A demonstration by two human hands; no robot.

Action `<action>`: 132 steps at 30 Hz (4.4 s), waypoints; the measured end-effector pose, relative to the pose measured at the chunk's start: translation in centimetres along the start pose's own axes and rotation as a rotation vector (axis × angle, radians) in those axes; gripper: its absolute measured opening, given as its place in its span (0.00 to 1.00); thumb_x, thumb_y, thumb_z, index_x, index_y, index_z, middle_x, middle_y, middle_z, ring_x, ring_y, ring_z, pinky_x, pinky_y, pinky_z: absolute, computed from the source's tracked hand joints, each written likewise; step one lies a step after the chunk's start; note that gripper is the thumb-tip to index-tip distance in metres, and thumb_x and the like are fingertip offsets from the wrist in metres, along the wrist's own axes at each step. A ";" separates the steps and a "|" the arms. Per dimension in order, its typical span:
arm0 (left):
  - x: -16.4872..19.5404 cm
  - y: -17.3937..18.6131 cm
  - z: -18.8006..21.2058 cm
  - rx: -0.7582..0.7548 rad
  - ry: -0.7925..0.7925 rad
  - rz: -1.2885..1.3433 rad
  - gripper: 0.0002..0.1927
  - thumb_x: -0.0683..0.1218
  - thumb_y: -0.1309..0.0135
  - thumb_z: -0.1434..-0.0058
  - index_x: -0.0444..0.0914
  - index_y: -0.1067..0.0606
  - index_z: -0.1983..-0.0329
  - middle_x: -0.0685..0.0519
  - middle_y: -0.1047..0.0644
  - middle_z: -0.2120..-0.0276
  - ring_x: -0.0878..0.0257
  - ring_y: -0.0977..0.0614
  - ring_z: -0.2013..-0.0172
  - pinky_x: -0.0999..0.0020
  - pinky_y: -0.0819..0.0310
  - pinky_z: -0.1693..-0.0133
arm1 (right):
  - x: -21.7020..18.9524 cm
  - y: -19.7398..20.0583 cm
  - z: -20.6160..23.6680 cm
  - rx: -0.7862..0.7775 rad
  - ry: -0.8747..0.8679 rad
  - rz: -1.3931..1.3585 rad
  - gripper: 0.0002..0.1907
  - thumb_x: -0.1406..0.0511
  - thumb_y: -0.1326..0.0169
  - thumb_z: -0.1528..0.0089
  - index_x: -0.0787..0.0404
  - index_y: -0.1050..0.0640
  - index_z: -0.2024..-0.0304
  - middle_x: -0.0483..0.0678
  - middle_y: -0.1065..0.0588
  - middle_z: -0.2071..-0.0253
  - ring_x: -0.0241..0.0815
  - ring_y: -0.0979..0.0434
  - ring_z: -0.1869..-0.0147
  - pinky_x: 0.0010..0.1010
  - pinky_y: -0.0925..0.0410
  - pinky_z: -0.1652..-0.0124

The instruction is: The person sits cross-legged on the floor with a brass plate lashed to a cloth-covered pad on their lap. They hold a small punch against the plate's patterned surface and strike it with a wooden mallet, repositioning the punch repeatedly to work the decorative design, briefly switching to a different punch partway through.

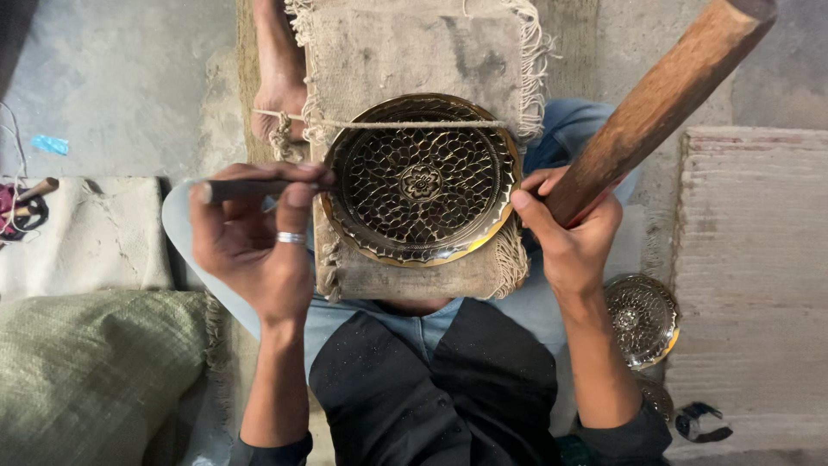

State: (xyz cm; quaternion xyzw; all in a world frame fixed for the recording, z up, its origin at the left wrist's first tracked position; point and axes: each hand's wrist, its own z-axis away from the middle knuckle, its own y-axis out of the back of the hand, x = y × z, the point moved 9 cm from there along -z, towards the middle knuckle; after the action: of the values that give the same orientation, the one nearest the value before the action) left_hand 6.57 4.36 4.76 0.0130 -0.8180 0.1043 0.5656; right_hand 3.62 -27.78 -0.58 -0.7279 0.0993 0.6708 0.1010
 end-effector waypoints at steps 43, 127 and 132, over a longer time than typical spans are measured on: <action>-1.3 -10.0 2.4 -0.374 -0.162 -0.463 0.29 0.28 0.49 0.48 0.34 0.27 0.41 0.46 0.19 0.57 0.53 0.15 0.58 0.61 0.19 0.56 | -13.8 0.1 -3.6 -0.192 0.704 1.328 0.27 0.76 0.39 0.36 0.58 0.23 0.35 0.48 0.30 0.53 0.46 0.31 0.49 0.35 0.37 0.49; -1.5 -9.0 3.0 -0.275 -0.107 -0.530 0.26 0.28 0.51 0.50 0.32 0.26 0.46 0.44 0.20 0.62 0.52 0.17 0.63 0.60 0.21 0.60 | -13.3 -3.0 -2.5 -0.304 0.589 1.343 0.28 0.83 0.44 0.46 0.59 0.22 0.45 0.50 0.29 0.49 0.53 0.28 0.44 0.41 0.33 0.46; -1.3 -9.1 3.0 -0.281 -0.117 -0.528 0.25 0.28 0.50 0.47 0.33 0.26 0.46 0.46 0.20 0.62 0.52 0.17 0.62 0.60 0.21 0.59 | -13.4 -3.8 -1.9 -0.278 0.721 1.554 0.26 0.82 0.41 0.51 0.59 0.18 0.52 0.47 0.26 0.57 0.52 0.28 0.52 0.46 0.35 0.53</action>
State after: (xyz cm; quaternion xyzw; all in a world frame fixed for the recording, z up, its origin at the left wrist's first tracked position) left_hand 5.57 -5.17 3.99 0.1528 -0.8238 -0.1613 0.5214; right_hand 5.43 -24.59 13.01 -0.6279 0.5115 0.2841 -0.5133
